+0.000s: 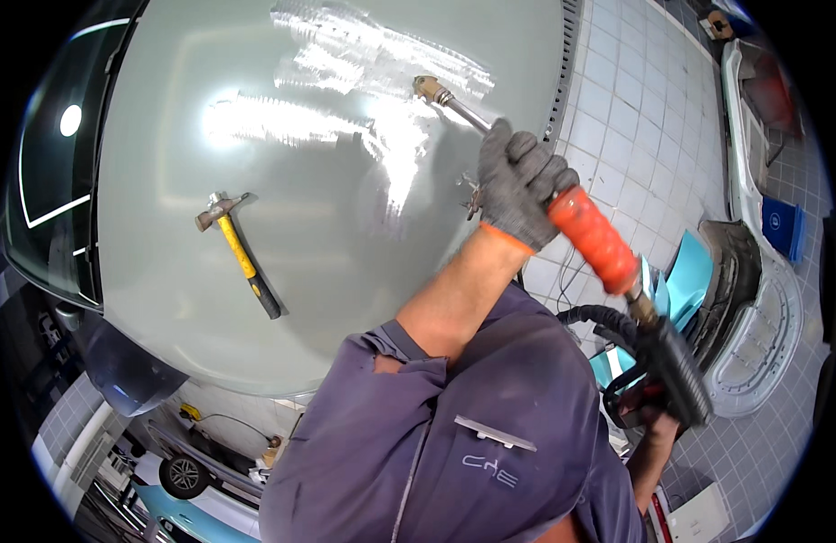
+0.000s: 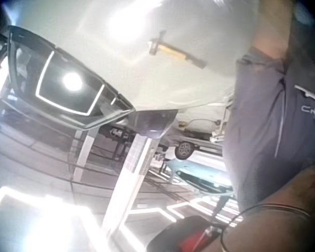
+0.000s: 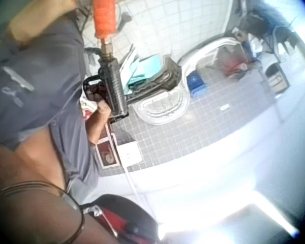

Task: The person uses a pneumatic heat gun to apply heat to a specific area on a car hood. They then use a hammer to tap the heated metal surface, likely to smooth out a dent. The person alternates between heating and hammering, checking the surface with their hand between steps.

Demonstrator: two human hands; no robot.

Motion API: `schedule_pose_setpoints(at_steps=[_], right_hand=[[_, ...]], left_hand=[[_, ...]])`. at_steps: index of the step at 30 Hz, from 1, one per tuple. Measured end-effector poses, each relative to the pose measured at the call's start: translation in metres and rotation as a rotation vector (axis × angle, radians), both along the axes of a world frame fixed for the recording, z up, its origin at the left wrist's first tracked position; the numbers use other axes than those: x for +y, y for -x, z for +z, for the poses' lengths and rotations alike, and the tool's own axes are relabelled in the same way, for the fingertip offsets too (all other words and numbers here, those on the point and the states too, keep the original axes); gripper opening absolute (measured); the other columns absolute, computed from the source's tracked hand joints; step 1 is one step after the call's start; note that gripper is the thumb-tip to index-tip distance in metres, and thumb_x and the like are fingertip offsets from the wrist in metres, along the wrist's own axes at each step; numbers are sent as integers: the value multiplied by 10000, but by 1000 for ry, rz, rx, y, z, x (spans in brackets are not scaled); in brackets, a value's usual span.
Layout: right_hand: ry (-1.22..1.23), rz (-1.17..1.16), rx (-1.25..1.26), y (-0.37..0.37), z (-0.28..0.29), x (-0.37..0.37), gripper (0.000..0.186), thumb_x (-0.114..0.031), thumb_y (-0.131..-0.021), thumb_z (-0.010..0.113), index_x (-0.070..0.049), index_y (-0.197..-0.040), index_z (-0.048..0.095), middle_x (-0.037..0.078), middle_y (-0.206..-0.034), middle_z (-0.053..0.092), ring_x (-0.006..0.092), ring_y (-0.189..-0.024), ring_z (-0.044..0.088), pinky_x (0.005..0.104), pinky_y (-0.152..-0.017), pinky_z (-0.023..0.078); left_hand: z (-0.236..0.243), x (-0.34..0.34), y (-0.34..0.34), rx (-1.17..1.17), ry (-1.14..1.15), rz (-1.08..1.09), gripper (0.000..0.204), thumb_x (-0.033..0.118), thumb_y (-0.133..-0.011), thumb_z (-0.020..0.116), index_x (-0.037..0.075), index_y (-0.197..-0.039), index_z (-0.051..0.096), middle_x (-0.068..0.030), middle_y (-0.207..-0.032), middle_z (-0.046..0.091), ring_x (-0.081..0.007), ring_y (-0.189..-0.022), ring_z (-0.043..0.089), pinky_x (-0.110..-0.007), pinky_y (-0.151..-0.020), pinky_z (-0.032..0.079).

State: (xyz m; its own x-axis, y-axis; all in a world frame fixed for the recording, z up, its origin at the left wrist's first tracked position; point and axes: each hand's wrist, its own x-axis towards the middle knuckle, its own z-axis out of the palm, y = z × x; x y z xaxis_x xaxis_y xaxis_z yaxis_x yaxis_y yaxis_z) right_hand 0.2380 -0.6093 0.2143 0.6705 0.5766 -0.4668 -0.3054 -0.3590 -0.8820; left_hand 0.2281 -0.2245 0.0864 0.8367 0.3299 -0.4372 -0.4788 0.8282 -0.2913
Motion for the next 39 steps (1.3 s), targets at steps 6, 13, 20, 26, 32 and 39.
schedule_pose_setpoints(at_steps=[6, 13, 20, 26, 32, 39], right_hand=[[-116, -314, 429, -11, 23, 3, 500, -186, -738, 621, 63, -1165, 548, 153, -665, 569, 289, -511, 591, 421, -456, 544], [-165, -212, 359, -17, 25, -27, 506, -202, -718, 637, 77, -1131, 546, 149, -633, 560, 290, -445, 569, 415, -463, 550], [-132, -271, 333, -17, 24, 2, 514, -193, -717, 646, 78, -1141, 541, 150, -632, 563, 294, -454, 575, 418, -477, 554], [-121, -284, 335, -17, 23, 1, 522, -185, -716, 653, 79, -1150, 537, 151, -631, 565, 297, -461, 581, 420, -488, 557], [-121, -285, 334, -14, 27, -10, 530, -178, -715, 661, 80, -1160, 533, 151, -630, 568, 300, -468, 587, 421, -499, 561], [-116, -265, 339, -5, 16, -16, 539, -169, -714, 670, 81, -1170, 528, 152, -629, 571, 304, -476, 593, 424, -512, 565]], left_hand=[[9, -3, 1, 365, -63, -56, 328, 258, -1013, 547, 161, -715, 449, 23, -613, 436, -121, -550, 457, -325, -577, 480], [38, -16, -4, 244, 57, -87, 340, 336, -1009, 529, 171, -723, 448, 14, -585, 351, -169, -537, 436, -331, -545, 429], [5, -17, 1, -14, 98, -65, 500, 424, -1049, 415, 238, -586, 388, 60, -452, 311, -136, -390, 295, -301, -494, 368], [-10, -26, 8, -15, 62, -61, 412, 361, -969, 539, 207, -636, 352, 29, -507, 258, -168, -515, 300, -348, -573, 394], [6, -51, -8, 197, 10, -90, 264, 351, -949, 621, 161, -775, 562, -8, -647, 545, -208, -644, 553, -421, -738, 530], [-1, -71, -1, 121, -72, -138, 230, 317, -961, 634, 114, -858, 601, -42, -688, 594, -215, -661, 590, -401, -741, 535]])
